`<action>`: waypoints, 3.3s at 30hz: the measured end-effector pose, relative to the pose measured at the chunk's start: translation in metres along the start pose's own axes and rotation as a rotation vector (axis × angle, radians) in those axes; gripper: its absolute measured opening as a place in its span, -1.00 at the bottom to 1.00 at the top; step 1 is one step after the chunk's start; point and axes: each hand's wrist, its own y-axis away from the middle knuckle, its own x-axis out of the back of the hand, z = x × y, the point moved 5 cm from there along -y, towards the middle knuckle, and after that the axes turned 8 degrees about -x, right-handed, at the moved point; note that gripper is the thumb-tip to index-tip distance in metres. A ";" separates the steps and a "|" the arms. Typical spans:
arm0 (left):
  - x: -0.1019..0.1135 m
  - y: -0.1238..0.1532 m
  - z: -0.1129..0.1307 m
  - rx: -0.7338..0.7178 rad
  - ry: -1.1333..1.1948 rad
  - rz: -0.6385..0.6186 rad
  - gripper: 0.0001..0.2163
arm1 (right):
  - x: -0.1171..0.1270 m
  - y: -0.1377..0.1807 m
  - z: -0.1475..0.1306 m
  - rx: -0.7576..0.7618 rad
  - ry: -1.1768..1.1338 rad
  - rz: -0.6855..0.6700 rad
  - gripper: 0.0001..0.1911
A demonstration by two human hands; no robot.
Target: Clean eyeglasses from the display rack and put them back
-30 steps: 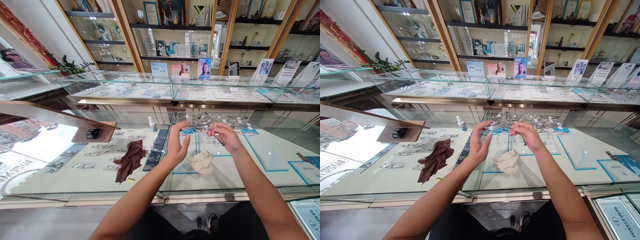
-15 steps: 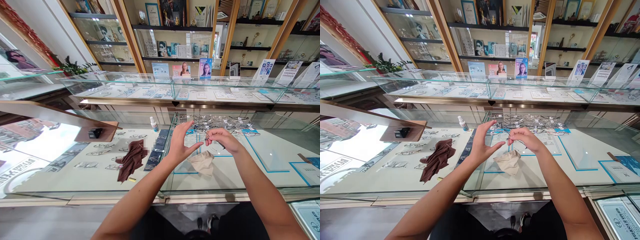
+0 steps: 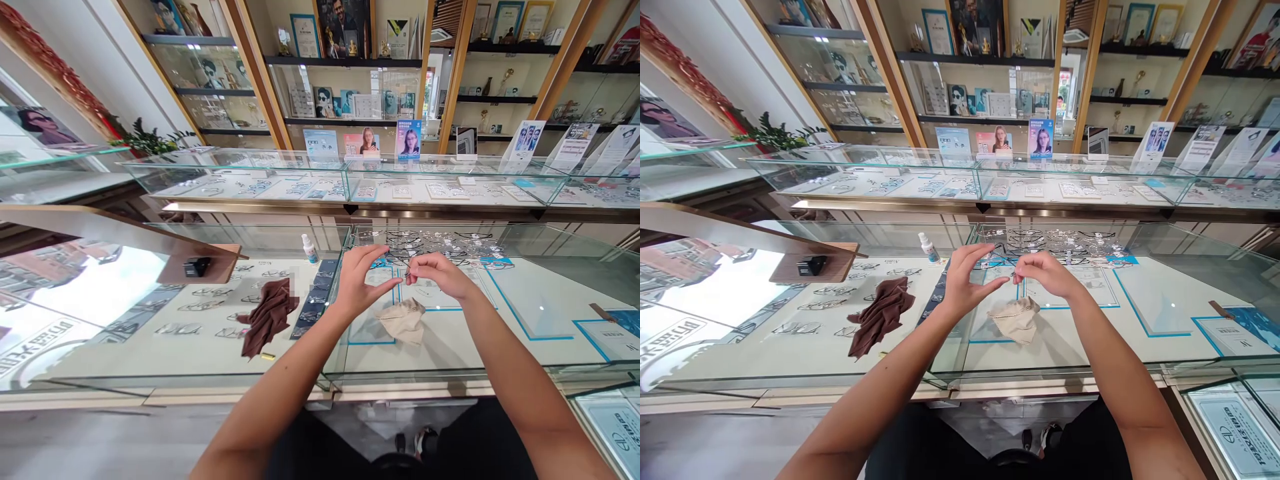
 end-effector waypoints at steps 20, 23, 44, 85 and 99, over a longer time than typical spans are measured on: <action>0.072 -0.123 0.004 0.141 -0.084 0.404 -0.52 | 0.015 0.024 -0.133 0.785 0.427 0.748 -0.47; 0.076 -0.118 0.008 0.164 -0.097 0.387 -0.53 | 0.010 0.026 -0.132 0.759 0.444 0.744 -0.49; 0.081 -0.115 0.007 0.259 -0.181 0.353 -0.55 | 0.010 0.024 -0.126 0.636 0.429 0.825 -0.51; 0.078 -0.118 0.003 0.235 -0.170 0.308 -0.54 | 0.011 0.026 -0.128 0.657 0.499 0.954 -0.58; 0.073 -0.115 -0.008 0.245 -0.086 0.305 -0.55 | 0.006 0.031 -0.131 0.713 0.500 1.014 -0.59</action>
